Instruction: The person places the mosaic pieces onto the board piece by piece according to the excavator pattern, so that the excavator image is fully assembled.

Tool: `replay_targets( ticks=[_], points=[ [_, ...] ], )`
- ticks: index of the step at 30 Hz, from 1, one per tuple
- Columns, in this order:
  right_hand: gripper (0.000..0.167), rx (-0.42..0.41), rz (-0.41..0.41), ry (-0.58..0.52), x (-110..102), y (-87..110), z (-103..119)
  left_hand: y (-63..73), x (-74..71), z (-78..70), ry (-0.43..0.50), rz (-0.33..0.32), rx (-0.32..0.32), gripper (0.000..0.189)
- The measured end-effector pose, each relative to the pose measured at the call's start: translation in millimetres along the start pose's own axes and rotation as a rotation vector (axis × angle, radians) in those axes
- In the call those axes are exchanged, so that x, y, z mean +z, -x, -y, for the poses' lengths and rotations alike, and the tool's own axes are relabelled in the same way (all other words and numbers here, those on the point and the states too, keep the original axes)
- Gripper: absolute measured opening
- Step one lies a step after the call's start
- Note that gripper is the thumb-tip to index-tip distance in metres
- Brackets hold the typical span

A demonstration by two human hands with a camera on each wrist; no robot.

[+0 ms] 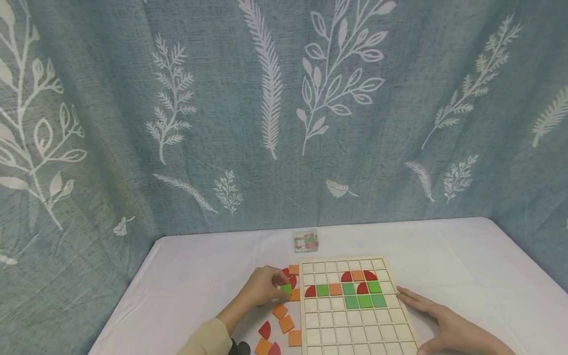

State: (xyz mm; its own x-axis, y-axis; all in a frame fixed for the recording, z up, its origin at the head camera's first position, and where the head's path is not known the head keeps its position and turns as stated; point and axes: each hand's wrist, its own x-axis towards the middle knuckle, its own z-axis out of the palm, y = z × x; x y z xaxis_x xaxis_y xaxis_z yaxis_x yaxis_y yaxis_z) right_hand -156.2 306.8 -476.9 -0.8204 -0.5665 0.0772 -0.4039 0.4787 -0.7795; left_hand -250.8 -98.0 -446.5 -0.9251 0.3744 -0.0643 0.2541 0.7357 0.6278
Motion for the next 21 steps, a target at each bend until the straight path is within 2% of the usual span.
replay_targets(
  ticks=[6, 11, 15, 18, 21],
  points=[
    [0.094, 0.0, -0.016, 0.038, 0, 0.4, -1, 0.4, -1.7, -0.7, -0.004, -0.001, 0.003, 0.021],
    [0.094, 0.002, -0.023, 0.063, 1, 1.5, -3, -1.3, -2.2, -0.7, -0.003, -0.015, 0.029, 0.02],
    [0.094, -0.015, -0.027, 0.071, 2, 2.0, -5, -1.0, -1.1, -6.1, 0.015, -0.004, 0.051, 0.02],
    [0.095, 0.01, -0.027, 0.079, 3, 1.2, -4, -1.0, 2.1, -12.8, 0.034, 0.018, 0.062, 0.022],
    [0.095, 0.069, -0.012, 0.055, 3, -0.2, -3, -0.9, 6.2, -20.2, 0.025, 0.035, 0.102, 0.024]
  ],
)
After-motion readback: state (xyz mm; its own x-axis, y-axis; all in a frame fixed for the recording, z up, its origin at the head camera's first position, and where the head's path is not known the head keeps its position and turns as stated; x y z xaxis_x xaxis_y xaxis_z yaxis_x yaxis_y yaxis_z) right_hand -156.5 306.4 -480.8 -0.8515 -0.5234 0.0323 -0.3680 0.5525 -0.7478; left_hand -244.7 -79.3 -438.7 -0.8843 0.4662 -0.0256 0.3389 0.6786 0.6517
